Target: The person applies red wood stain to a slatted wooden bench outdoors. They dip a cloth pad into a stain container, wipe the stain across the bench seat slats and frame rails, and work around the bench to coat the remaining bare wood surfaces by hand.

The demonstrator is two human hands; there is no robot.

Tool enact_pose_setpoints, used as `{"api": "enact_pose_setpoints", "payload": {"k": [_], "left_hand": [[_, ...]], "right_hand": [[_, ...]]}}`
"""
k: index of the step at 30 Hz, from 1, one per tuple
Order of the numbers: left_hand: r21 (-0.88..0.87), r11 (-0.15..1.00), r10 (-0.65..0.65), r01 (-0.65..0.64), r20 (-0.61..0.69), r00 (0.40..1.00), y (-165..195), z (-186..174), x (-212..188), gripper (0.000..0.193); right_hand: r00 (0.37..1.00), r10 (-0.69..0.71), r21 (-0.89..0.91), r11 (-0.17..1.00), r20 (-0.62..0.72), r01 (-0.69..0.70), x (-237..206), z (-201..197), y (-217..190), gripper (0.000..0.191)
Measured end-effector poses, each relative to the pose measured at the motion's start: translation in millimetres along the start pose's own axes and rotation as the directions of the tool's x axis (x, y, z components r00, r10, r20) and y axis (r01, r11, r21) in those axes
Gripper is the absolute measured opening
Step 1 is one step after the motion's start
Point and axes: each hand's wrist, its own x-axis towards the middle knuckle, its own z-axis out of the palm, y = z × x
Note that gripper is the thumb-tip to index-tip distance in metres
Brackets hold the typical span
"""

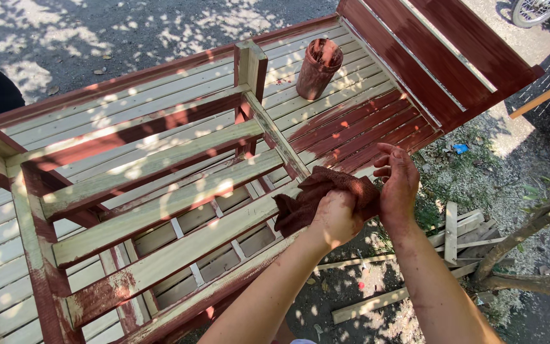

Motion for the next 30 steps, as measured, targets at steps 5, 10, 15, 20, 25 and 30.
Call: {"api": "enact_pose_setpoints", "payload": {"k": [5, 10, 15, 20, 25, 30], "left_hand": [[0.172, 0.958, -0.248, 0.229, 0.102, 0.963, -28, 8, -11, 0.037], [0.757, 0.654, -0.514, -0.008, 0.451, 0.730, -35, 6, -5, 0.026], [0.746, 0.665, -0.470, 0.010, 0.408, 0.783, -23, 7, -1, 0.021], [0.573, 0.773, -0.422, 0.274, 0.141, 0.895, -27, 6, 4, 0.020], [0.377, 0.904, -0.170, 0.203, -0.120, 0.978, -47, 4, 21, 0.026], [0.324, 0.924, -0.168, 0.202, -0.129, 0.977, -67, 13, -2, 0.022]], "right_hand": [[0.987, -0.164, -0.068, 0.984, -0.006, 0.163, -8, 5, 8, 0.035], [0.988, -0.134, -0.071, 0.989, -0.077, 0.129, -13, 0, 11, 0.035], [0.988, -0.112, -0.036, 0.993, -0.107, 0.108, -16, -1, 12, 0.032], [0.986, -0.087, -0.132, 0.989, -0.142, 0.069, -17, 5, 10, 0.032], [0.986, -0.088, -0.089, 0.993, -0.143, 0.076, -17, 9, 11, 0.031], [0.973, -0.174, -0.041, 0.985, -0.152, 0.169, -22, 10, 18, 0.029]]}}
